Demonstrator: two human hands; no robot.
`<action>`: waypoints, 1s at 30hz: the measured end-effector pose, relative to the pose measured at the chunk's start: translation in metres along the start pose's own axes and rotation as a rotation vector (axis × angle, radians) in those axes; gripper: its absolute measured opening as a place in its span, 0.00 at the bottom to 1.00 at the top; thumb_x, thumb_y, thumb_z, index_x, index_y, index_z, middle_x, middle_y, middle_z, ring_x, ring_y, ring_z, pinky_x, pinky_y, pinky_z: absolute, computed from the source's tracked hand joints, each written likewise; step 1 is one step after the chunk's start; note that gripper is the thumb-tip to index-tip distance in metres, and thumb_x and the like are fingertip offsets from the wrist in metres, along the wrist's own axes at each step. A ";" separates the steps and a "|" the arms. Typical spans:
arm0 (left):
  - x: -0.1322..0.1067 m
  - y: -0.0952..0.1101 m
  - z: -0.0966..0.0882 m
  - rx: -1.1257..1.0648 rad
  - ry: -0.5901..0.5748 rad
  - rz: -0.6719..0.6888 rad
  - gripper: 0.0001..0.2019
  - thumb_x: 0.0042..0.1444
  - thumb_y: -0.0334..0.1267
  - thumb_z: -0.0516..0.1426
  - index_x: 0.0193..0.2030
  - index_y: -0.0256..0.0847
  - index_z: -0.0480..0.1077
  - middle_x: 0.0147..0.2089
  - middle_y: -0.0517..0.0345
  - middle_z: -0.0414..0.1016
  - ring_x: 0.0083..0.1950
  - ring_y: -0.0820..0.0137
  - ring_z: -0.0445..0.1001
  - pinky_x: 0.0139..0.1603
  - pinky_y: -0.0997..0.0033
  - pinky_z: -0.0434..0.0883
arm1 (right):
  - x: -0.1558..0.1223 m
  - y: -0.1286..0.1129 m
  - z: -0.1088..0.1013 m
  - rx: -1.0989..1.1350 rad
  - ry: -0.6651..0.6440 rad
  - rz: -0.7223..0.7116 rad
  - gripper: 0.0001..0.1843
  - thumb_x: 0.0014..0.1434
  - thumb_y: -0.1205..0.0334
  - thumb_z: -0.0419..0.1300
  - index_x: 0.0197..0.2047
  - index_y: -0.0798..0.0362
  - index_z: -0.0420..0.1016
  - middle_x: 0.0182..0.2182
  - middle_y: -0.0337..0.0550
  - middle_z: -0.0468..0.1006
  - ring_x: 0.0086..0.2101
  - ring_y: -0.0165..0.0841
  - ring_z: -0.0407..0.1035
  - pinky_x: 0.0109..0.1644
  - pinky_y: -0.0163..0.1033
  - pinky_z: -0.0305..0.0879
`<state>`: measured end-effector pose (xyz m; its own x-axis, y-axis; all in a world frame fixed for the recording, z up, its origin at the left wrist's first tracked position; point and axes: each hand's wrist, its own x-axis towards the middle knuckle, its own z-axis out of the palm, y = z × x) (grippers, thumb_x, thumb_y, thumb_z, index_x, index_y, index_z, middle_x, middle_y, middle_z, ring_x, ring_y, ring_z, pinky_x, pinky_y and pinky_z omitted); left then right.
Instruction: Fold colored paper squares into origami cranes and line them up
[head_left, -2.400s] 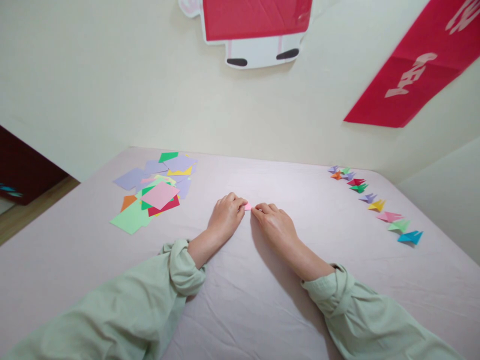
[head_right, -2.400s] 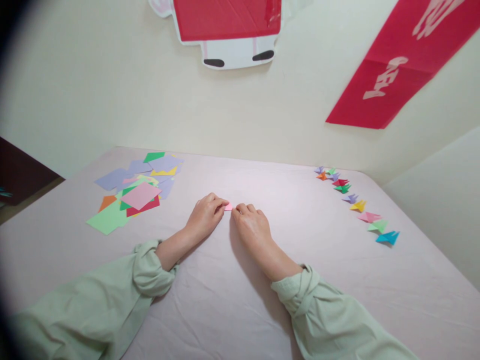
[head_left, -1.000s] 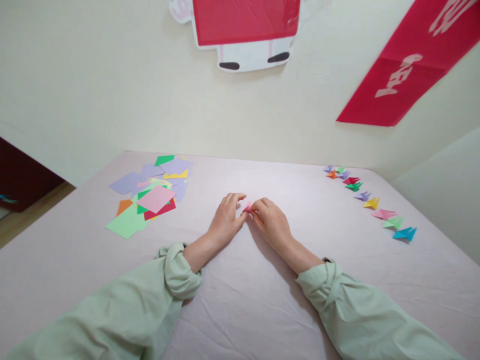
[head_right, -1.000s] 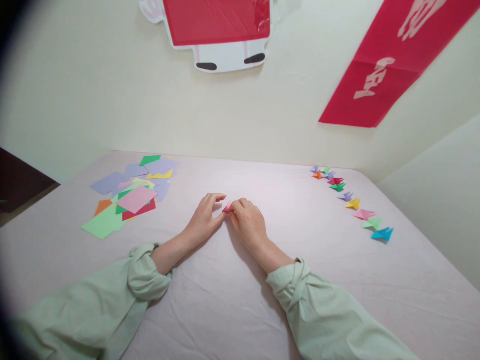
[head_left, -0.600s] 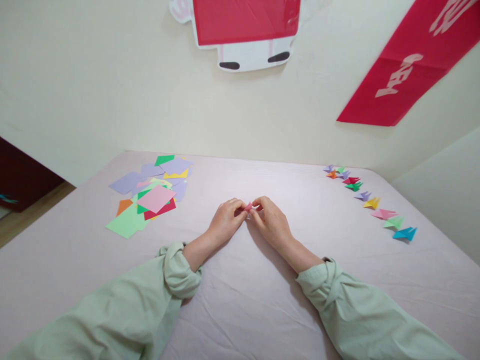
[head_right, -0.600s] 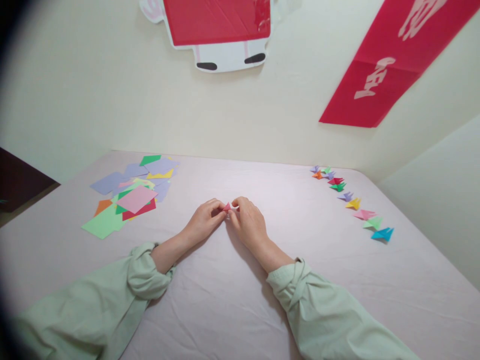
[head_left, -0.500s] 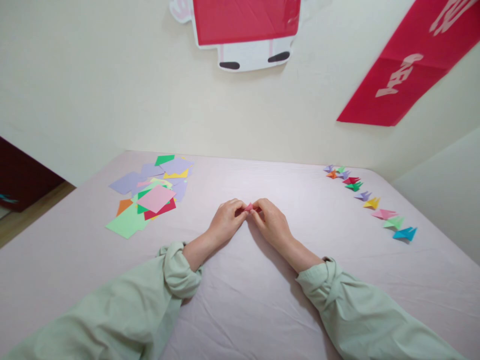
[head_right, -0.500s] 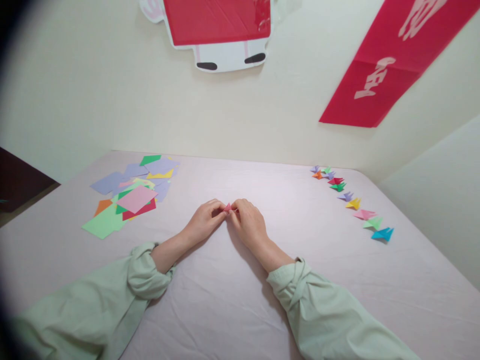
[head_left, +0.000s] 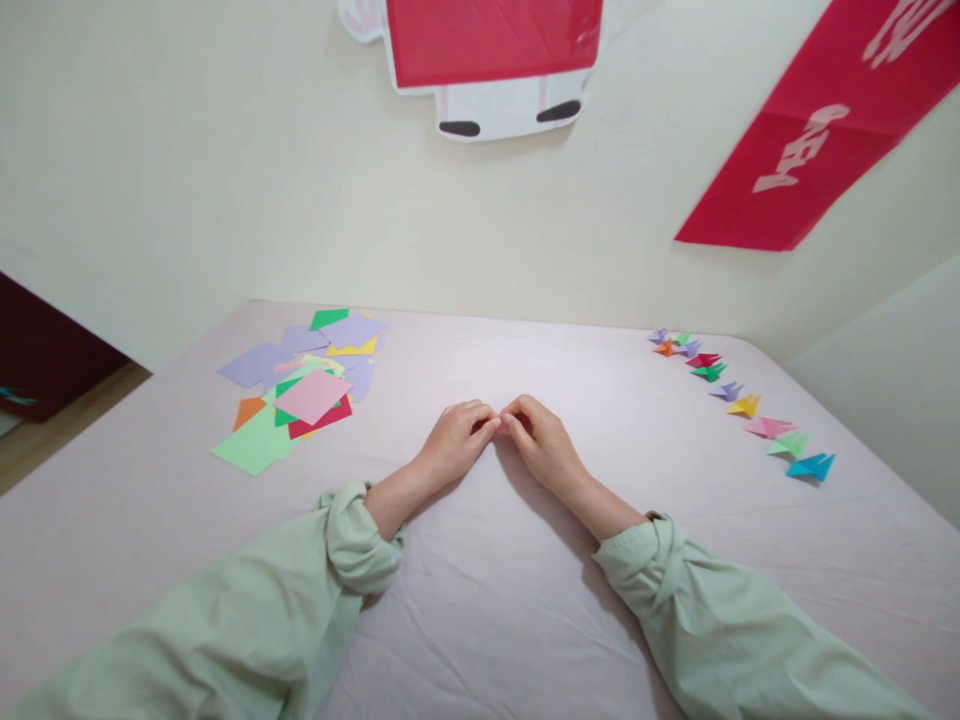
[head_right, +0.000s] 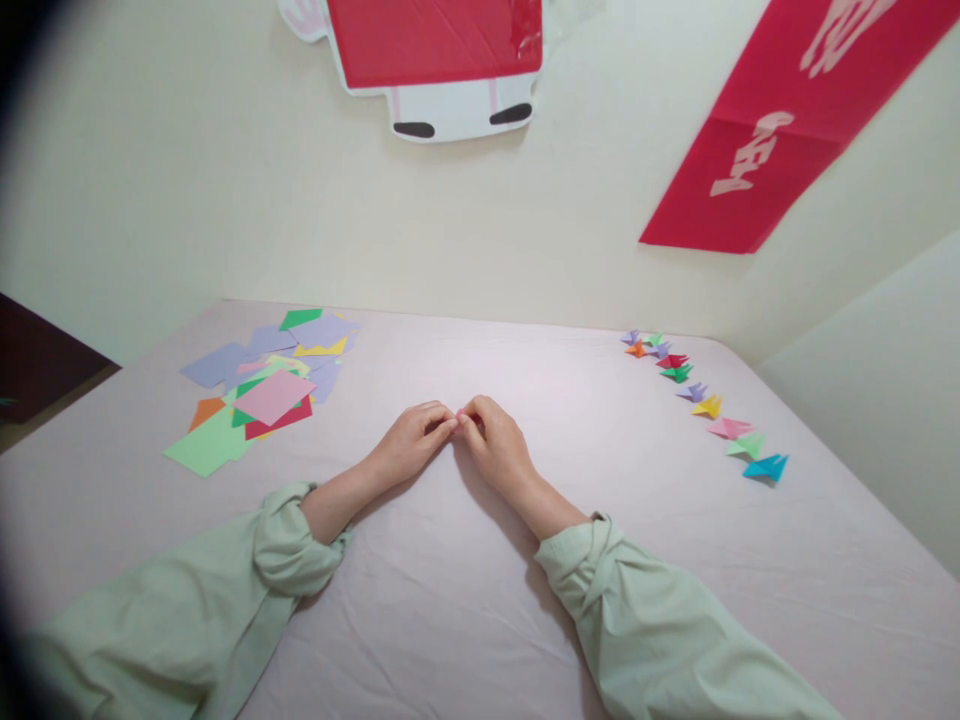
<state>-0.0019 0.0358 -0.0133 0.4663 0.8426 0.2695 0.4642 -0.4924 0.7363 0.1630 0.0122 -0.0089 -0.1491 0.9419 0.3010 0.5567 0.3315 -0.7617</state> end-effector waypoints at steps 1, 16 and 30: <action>0.000 -0.001 0.001 -0.006 0.001 -0.002 0.15 0.63 0.41 0.50 0.28 0.40 0.69 0.31 0.57 0.72 0.35 0.69 0.69 0.39 0.70 0.65 | 0.000 -0.001 0.000 0.006 0.004 0.003 0.09 0.62 0.61 0.50 0.32 0.51 0.67 0.28 0.38 0.71 0.30 0.32 0.64 0.36 0.36 0.60; 0.001 0.001 0.003 -0.297 0.089 -0.133 0.06 0.57 0.39 0.55 0.34 0.39 0.69 0.34 0.59 0.73 0.37 0.70 0.71 0.39 0.72 0.68 | 0.001 0.000 0.000 0.166 0.032 0.006 0.07 0.58 0.64 0.53 0.41 0.52 0.66 0.35 0.40 0.74 0.35 0.32 0.69 0.40 0.37 0.65; 0.006 -0.006 0.004 -0.462 0.211 -0.195 0.02 0.54 0.33 0.54 0.35 0.39 0.65 0.33 0.62 0.70 0.35 0.75 0.70 0.39 0.74 0.68 | 0.001 -0.001 -0.002 0.117 -0.013 -0.089 0.12 0.54 0.70 0.50 0.40 0.51 0.68 0.38 0.42 0.74 0.39 0.33 0.68 0.47 0.40 0.65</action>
<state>0.0012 0.0429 -0.0192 0.2212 0.9576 0.1847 0.1250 -0.2157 0.9684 0.1645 0.0125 -0.0069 -0.2045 0.9089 0.3634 0.4422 0.4170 -0.7941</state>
